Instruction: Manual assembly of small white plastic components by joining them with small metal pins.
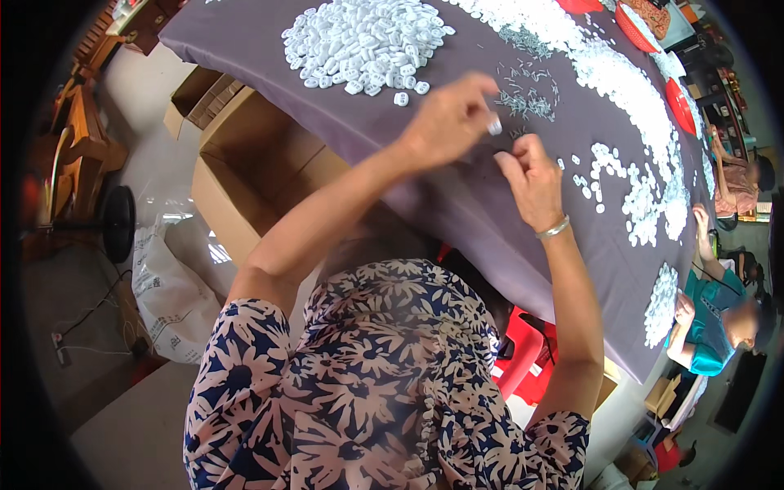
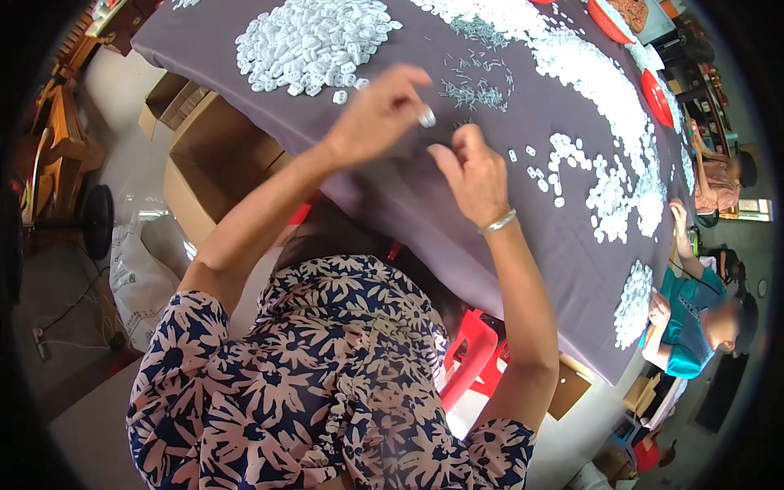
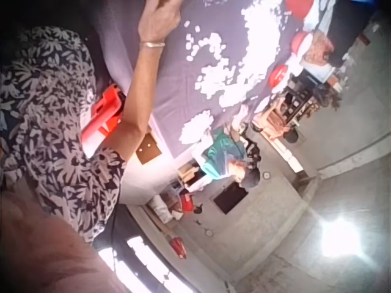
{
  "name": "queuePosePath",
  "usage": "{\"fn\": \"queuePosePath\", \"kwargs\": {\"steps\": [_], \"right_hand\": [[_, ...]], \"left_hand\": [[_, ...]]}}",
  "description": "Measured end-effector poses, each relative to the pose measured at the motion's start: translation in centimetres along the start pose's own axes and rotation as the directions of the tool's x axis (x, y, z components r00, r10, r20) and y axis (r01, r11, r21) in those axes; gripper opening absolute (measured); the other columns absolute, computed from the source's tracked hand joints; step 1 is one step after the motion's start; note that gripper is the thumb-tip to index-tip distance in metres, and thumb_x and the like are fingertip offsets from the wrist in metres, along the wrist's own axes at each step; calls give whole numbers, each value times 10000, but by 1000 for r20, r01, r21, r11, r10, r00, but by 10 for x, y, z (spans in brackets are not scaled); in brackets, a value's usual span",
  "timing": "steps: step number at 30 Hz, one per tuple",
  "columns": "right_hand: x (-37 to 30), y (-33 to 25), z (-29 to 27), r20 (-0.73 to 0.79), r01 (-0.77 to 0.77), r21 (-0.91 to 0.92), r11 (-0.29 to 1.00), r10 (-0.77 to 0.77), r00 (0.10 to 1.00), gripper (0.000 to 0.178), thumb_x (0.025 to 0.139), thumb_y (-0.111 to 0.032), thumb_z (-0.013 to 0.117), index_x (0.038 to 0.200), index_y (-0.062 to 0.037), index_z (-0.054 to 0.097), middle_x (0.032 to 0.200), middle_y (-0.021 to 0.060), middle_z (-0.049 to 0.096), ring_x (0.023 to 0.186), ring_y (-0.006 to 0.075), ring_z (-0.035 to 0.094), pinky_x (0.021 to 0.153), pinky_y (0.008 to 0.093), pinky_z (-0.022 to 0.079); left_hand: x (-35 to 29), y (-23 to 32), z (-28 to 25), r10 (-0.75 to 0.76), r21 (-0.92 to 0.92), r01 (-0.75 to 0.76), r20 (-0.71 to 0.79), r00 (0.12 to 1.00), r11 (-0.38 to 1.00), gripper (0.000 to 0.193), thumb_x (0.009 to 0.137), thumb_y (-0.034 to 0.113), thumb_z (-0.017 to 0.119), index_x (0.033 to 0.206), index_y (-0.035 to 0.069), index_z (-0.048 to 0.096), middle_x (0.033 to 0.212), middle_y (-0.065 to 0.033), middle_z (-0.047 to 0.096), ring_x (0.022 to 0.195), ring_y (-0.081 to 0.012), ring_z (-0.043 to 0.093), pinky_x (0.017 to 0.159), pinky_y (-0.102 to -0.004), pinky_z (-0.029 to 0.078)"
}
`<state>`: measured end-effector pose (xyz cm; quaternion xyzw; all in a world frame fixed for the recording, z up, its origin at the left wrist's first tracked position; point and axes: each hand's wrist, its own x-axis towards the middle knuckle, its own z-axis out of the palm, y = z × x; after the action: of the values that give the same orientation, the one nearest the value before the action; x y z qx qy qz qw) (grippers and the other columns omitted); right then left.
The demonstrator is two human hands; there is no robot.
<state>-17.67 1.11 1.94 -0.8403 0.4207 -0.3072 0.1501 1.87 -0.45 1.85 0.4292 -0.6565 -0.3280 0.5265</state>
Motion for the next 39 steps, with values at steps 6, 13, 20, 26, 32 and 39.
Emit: {"fn": "queuePosePath", "kwargs": {"steps": [6, 13, 20, 26, 32, 39], "right_hand": [[-26, 22, -38, -188, -223, -6, 975, 218, 958, 201, 859, -85, 685, 786, -46, 502, 526, -14, 420, 505, 47, 361, 458, 235, 342], [-63, 98, -109, -490, -414, -2, 910, 360, 794, 201, 884, -177, 663, 800, -35, 548, 536, 16, 478, 500, 83, 395, 480, 273, 380], [-74, 93, -131, -333, -507, 430, 747, 653, 680, 497, 931, -454, 563, 631, -60, 533, 448, -21, 407, 341, 64, 358, 313, 235, 258], [-64, 95, -114, -283, -419, 289, 861, 495, 822, 587, 931, -470, 562, 505, -88, 434, 435, -37, 350, 394, 56, 333, 383, 232, 240], [-48, 88, -103, -127, -493, 105, 864, 503, 855, 129, 874, -126, 664, 785, -58, 600, 638, -35, 491, 553, 40, 423, 498, 221, 345], [-36, 92, -93, -30, -183, -165, 969, 181, 983, 129, 778, -45, 691, 890, -37, 626, 821, 28, 572, 639, 128, 515, 600, 268, 429]], "left_hand": [[43, -21, -94, 35, 411, 46, -188, 982, 911, 127, 827, 167, 672, 910, 73, 693, 732, -94, 672, 634, -193, 633, 618, -328, 495], [35, -11, -117, 55, 596, 137, -293, 954, 791, 222, 814, 183, 720, 974, 33, 685, 744, -63, 629, 637, -135, 561, 605, -271, 459], [-2, 20, -8, -324, -125, 331, 72, 943, 935, 266, 889, 271, 666, 751, 43, 649, 574, 51, 488, 510, -24, 416, 472, -194, 329], [-12, 19, 21, -433, -140, 457, 169, 885, 878, 449, 922, 383, 590, 613, 58, 557, 518, 15, 457, 429, -52, 381, 447, -208, 311], [-17, 8, 27, -297, -103, 303, 75, 952, 947, 505, 928, 391, 581, 578, 39, 489, 533, 22, 407, 514, -63, 377, 498, -248, 321], [-17, 9, 27, -313, -136, 318, 58, 948, 938, 509, 925, 388, 593, 575, 33, 488, 545, 26, 389, 553, -65, 369, 522, -254, 326]]}}
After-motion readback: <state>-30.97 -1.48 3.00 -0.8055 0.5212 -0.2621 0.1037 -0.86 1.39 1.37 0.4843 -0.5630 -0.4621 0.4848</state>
